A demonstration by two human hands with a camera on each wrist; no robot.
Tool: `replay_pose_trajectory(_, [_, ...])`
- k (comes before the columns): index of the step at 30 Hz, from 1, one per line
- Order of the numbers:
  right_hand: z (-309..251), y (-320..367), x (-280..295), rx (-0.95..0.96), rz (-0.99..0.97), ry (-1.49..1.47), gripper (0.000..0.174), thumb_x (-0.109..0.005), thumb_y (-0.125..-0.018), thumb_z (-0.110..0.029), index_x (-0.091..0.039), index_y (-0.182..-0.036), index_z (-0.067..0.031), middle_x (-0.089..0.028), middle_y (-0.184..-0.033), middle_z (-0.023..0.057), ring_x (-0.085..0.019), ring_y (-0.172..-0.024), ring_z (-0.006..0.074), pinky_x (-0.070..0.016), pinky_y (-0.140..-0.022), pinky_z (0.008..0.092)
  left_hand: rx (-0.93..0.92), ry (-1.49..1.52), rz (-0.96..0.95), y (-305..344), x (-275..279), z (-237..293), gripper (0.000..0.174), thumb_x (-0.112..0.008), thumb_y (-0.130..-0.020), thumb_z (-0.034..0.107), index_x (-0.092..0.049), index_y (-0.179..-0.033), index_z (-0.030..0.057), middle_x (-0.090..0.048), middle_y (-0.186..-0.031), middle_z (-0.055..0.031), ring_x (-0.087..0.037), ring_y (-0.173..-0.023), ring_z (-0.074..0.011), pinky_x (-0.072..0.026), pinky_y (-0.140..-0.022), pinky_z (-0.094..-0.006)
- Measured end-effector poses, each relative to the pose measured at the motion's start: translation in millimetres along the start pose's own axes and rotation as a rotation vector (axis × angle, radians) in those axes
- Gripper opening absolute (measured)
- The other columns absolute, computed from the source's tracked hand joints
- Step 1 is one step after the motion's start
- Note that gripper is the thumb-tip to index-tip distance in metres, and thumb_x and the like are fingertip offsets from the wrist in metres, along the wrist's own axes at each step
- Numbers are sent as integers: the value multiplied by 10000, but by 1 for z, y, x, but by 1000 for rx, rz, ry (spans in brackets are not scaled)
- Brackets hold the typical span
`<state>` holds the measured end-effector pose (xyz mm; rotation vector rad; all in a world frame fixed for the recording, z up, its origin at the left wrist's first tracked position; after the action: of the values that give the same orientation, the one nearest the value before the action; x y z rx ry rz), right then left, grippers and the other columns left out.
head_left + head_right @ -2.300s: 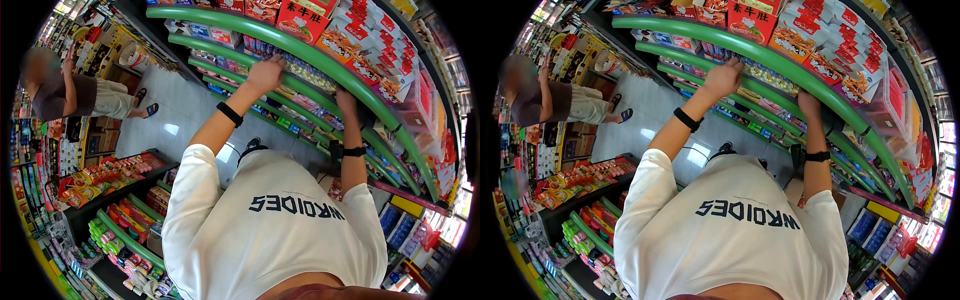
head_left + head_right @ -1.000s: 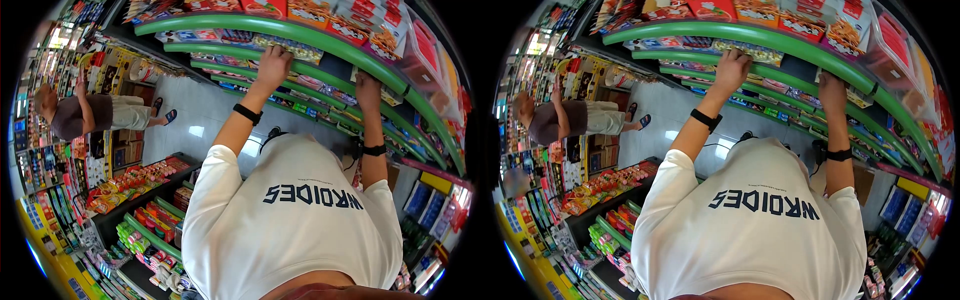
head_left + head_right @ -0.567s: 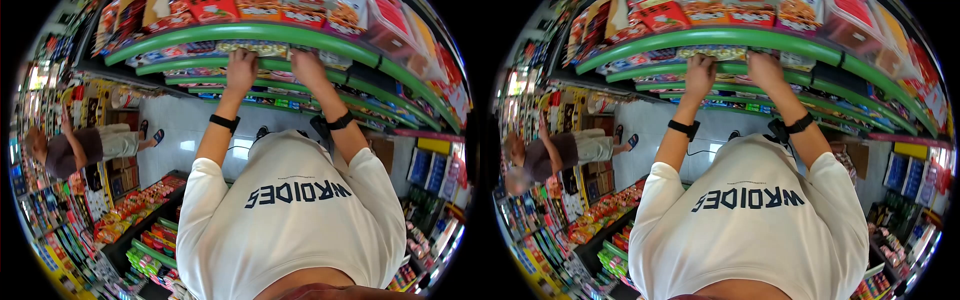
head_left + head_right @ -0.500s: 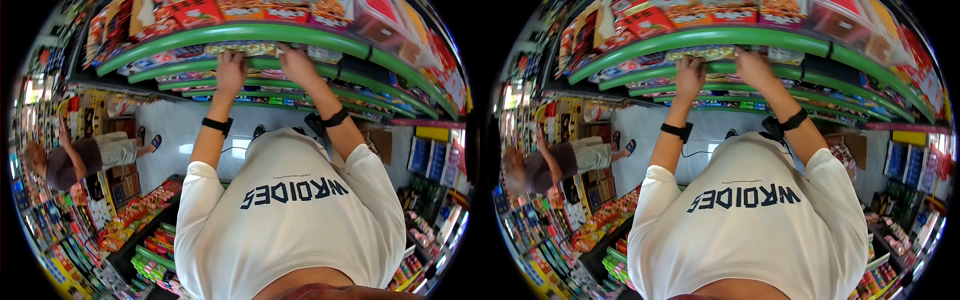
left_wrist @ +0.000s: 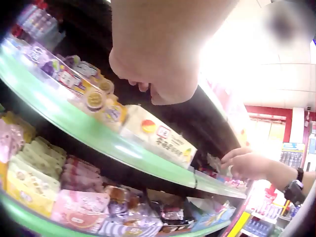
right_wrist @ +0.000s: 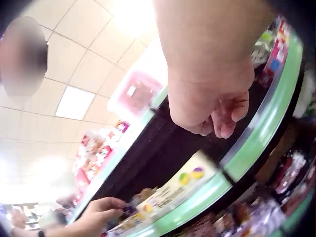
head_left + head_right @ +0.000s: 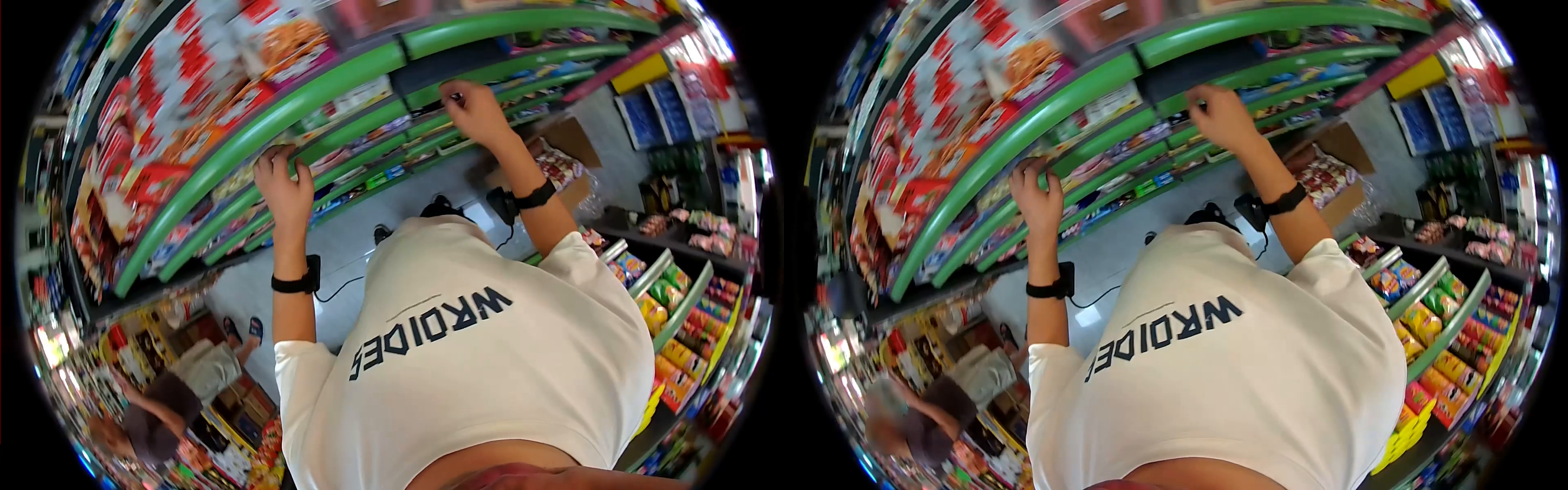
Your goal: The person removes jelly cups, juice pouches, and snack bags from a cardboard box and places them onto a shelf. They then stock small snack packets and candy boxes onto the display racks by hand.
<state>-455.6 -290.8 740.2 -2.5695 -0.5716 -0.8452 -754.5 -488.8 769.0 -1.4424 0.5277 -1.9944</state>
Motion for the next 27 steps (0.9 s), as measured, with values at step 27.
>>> replay_pose_trajectory(27, [-17,-50,-60,89,-264,105,235,-609,-798,-177,-675,-946,-6,-685,-904,221,-683,-866,391,-557,-782,483,-110,-81,-394,-45,-92,69,204,-653,-852,121,-676,-1039,43,-667,-975,-192,-634,-882,-417,-501,-748,-505])
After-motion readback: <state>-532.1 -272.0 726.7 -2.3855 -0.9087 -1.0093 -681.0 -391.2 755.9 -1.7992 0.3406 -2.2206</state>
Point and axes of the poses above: each hand's wrist, its own y-axis away from the middle knuckle, its own x-axis out of the back of the hand, z = x × y, the point moved 7 cm from there along -y, towards the middle knuckle
